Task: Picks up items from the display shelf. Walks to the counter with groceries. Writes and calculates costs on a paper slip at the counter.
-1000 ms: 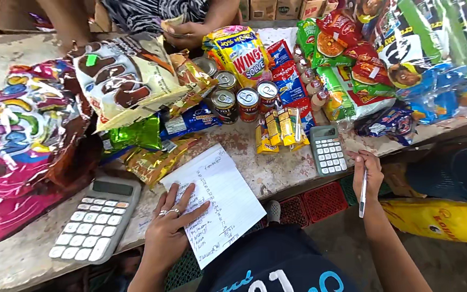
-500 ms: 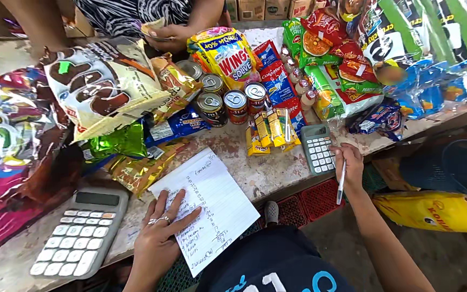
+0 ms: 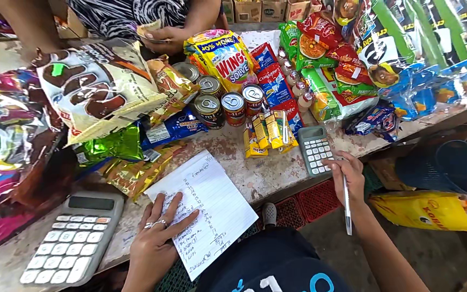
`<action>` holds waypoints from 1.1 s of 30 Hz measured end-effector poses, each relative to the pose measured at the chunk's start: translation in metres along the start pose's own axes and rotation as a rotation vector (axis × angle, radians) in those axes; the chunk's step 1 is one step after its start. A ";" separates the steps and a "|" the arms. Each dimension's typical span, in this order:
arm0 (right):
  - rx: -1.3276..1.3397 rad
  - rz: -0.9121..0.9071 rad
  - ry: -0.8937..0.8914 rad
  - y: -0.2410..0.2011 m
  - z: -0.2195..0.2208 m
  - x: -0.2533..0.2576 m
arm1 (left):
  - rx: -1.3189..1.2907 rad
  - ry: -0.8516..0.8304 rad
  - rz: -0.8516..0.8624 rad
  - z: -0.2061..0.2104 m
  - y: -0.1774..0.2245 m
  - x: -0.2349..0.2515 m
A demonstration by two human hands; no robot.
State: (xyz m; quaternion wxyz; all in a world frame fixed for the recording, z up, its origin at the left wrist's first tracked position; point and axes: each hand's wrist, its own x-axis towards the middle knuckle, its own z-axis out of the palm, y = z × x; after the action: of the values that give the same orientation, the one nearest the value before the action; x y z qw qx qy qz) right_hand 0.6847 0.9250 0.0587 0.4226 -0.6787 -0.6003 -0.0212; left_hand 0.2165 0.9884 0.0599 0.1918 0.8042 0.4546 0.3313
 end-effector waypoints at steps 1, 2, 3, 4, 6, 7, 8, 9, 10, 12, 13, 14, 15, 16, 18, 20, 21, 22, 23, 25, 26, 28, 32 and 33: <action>-0.012 0.006 0.053 0.007 -0.006 -0.003 | -0.001 0.004 0.000 0.000 0.000 0.000; -0.036 0.018 0.092 0.016 -0.010 -0.007 | -0.001 0.007 0.000 0.000 0.000 0.001; -0.065 0.039 0.105 0.025 -0.010 -0.012 | 0.002 0.006 -0.003 0.000 0.000 0.000; -0.092 0.067 0.091 0.031 -0.009 -0.017 | 0.005 0.003 -0.005 0.000 0.000 0.000; -0.111 0.103 0.067 0.034 -0.005 -0.021 | 0.004 -0.005 -0.001 0.000 0.000 -0.001; -0.103 0.112 0.064 0.030 -0.005 -0.020 | 0.004 -0.004 0.003 0.000 0.000 -0.001; -0.072 0.117 0.067 0.024 -0.005 -0.017 | 0.004 -0.004 0.005 -0.001 0.000 -0.001; -0.021 0.117 0.076 0.015 -0.004 -0.014 | 0.004 -0.002 0.008 -0.001 0.000 -0.001; 0.049 0.109 0.082 0.004 -0.002 -0.009 | 0.004 0.001 0.009 -0.002 0.000 0.000; 0.225 0.091 0.024 -0.028 0.008 0.000 | 0.006 -0.001 0.010 -0.003 0.000 -0.001; 0.332 0.087 -0.047 -0.049 0.016 0.005 | 0.005 -0.003 0.019 -0.002 -0.001 -0.002; 0.450 0.076 -0.110 -0.073 0.026 0.012 | 0.000 -0.002 0.025 -0.002 -0.002 -0.002; 0.559 0.056 -0.153 -0.097 0.039 0.019 | 0.000 0.001 0.029 -0.002 -0.002 -0.002; 0.641 0.017 -0.172 -0.119 0.054 0.025 | 0.011 0.005 0.029 -0.002 -0.003 -0.002; 0.735 -0.041 -0.209 -0.151 0.091 0.033 | 0.017 0.016 0.028 -0.003 -0.002 -0.001; 0.784 0.011 -0.332 -0.173 0.124 0.036 | 0.002 0.012 0.017 -0.005 -0.003 -0.003; 0.806 0.060 -0.409 -0.178 0.142 0.037 | -0.009 0.014 0.015 -0.006 -0.004 -0.005; 0.811 0.092 -0.479 -0.180 0.158 0.039 | -0.019 0.017 0.014 -0.006 -0.006 -0.006; 0.806 0.102 -0.526 -0.179 0.172 0.042 | -0.024 0.022 0.017 -0.006 -0.007 -0.007; 0.765 0.079 -0.554 -0.178 0.194 0.050 | -0.035 0.020 0.020 -0.007 -0.008 -0.007; 0.734 0.067 -0.547 -0.182 0.199 0.054 | -0.040 0.026 0.023 -0.007 -0.008 -0.007; 0.633 0.047 -0.505 -0.189 0.207 0.056 | -0.046 0.032 0.015 -0.006 -0.008 -0.008; 0.540 0.025 -0.420 -0.200 0.223 0.052 | -0.070 0.016 -0.023 -0.010 -0.004 -0.006; 0.532 0.016 -0.409 -0.201 0.225 0.051 | -0.076 0.014 -0.035 -0.010 -0.004 -0.006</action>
State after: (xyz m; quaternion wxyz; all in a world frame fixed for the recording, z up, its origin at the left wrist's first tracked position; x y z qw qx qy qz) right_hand 0.4239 1.0849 0.0523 0.4559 -0.5397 -0.6517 0.2761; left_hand 0.2050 0.9855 0.0625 0.2246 0.7862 0.4569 0.3504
